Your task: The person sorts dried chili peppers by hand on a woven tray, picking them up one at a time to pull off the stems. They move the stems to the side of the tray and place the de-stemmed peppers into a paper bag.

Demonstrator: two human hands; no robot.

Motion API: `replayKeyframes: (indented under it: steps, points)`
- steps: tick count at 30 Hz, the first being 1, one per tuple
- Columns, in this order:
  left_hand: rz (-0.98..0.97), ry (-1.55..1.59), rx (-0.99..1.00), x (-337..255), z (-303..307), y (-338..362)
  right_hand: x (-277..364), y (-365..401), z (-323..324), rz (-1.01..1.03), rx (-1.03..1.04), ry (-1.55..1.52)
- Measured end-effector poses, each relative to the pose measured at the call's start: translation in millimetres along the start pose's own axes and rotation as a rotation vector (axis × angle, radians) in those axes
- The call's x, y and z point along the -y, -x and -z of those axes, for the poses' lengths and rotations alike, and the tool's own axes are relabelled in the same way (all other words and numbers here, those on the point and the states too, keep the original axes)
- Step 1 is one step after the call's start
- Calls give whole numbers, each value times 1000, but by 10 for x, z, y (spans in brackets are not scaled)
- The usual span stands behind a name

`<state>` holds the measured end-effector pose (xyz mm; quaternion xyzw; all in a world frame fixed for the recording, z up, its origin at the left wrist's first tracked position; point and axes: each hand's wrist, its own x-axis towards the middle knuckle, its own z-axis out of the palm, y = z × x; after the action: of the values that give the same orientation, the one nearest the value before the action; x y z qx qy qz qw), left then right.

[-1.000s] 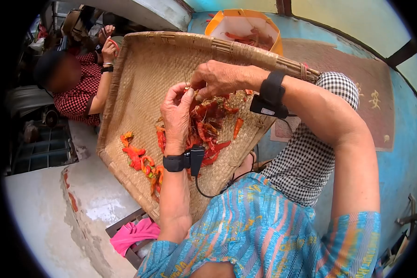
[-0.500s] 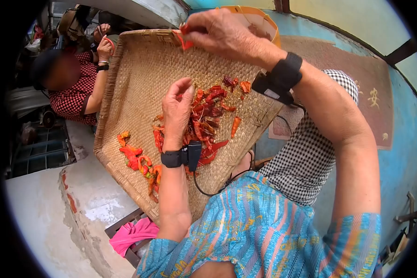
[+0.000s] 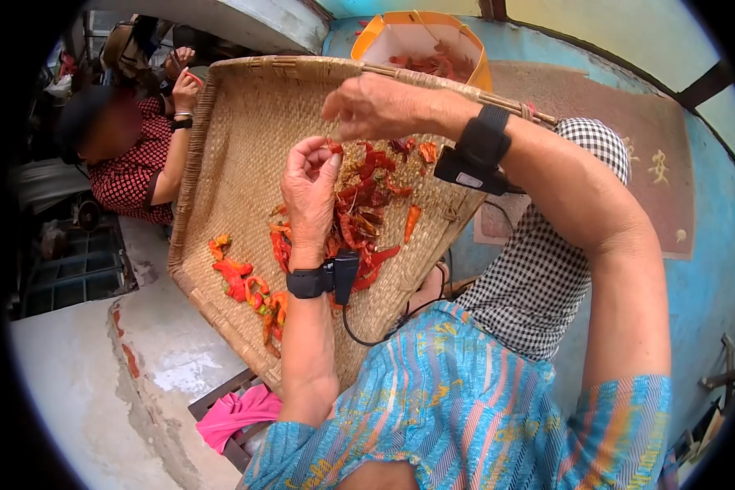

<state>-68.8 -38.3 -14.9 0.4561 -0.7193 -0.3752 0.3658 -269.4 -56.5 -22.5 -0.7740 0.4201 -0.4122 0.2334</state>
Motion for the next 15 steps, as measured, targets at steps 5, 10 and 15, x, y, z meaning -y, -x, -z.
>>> replayKeyframes:
  steps: [5,10,15]
  points:
    - [-12,138,-16,-142,-9,-15,257,-36,33,-158,196,-238]
    - [69,218,-6,-34,0,6,251,-45,116,47,-87,-49]
    - [-83,-518,200,147,10,30,56,-177,576,127,-439,472]
